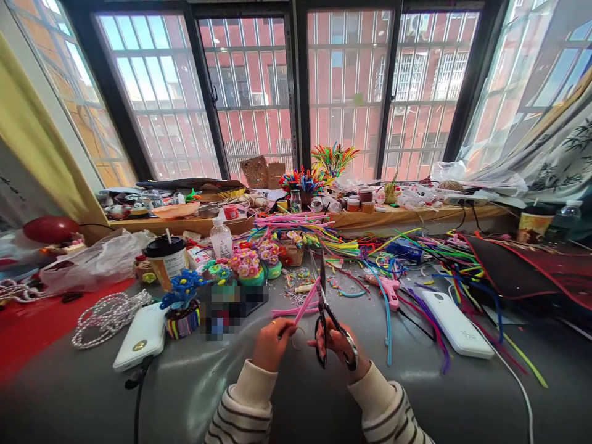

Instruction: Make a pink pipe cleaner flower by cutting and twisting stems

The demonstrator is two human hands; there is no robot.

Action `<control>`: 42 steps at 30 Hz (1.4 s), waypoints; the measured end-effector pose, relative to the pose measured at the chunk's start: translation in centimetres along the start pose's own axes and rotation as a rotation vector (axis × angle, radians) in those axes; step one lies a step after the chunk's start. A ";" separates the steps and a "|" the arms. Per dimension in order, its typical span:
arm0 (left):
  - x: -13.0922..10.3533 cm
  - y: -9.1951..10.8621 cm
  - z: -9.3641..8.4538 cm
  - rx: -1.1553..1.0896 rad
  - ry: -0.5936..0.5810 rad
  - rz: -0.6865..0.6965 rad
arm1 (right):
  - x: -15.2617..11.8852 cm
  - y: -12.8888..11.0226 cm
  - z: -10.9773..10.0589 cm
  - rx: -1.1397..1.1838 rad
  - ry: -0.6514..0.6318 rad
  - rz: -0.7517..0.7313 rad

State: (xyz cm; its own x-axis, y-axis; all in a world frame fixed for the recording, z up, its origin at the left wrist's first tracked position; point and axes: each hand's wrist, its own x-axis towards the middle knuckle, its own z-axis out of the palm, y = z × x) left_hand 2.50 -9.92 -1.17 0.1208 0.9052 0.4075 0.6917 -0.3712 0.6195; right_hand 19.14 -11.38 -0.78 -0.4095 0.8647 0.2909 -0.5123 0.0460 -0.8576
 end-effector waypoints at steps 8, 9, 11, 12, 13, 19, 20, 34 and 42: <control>0.0 0.1 -0.4 0.056 0.007 -0.014 | 0.1 0.3 -0.1 -0.085 0.078 0.013; 0.0 0.1 -0.4 0.065 0.000 -0.013 | 0.2 0.5 -0.2 -0.126 0.133 0.014; 0.0 -0.1 -0.4 0.076 -0.011 -0.010 | 0.3 0.6 -0.5 -0.192 0.228 0.008; 0.0 -0.2 -0.3 0.077 -0.012 -0.009 | 0.3 0.6 -0.6 -0.205 0.254 0.004; 0.1 -0.4 -0.3 0.076 -0.007 -0.010 | 0.2 0.4 -0.7 -0.206 0.260 0.004; 0.1 -2.2 -1.2 0.051 0.118 -0.019 | -0.7 -2.1 -2.9 -0.369 0.257 0.084; 0.1 -2.5 -1.5 0.039 0.149 -0.024 | -0.9 -2.6 -3.5 -0.450 0.241 0.129; 0.5 -3.6 -2.0 -0.477 0.202 -0.307 | 0.7 -4.8 -10.2 -1.858 0.401 0.451; 1.0 -2.5 -1.6 -0.612 0.087 -0.301 | 3.4 -5.1 -5.4 -1.360 0.217 0.028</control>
State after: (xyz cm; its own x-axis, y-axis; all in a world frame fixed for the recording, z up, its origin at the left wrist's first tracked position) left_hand -0.19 -8.44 -1.25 -0.0883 0.9768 0.1950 0.1563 -0.1797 0.9712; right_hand 24.44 -6.02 2.30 -0.2179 0.9276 0.3033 0.6802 0.3672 -0.6344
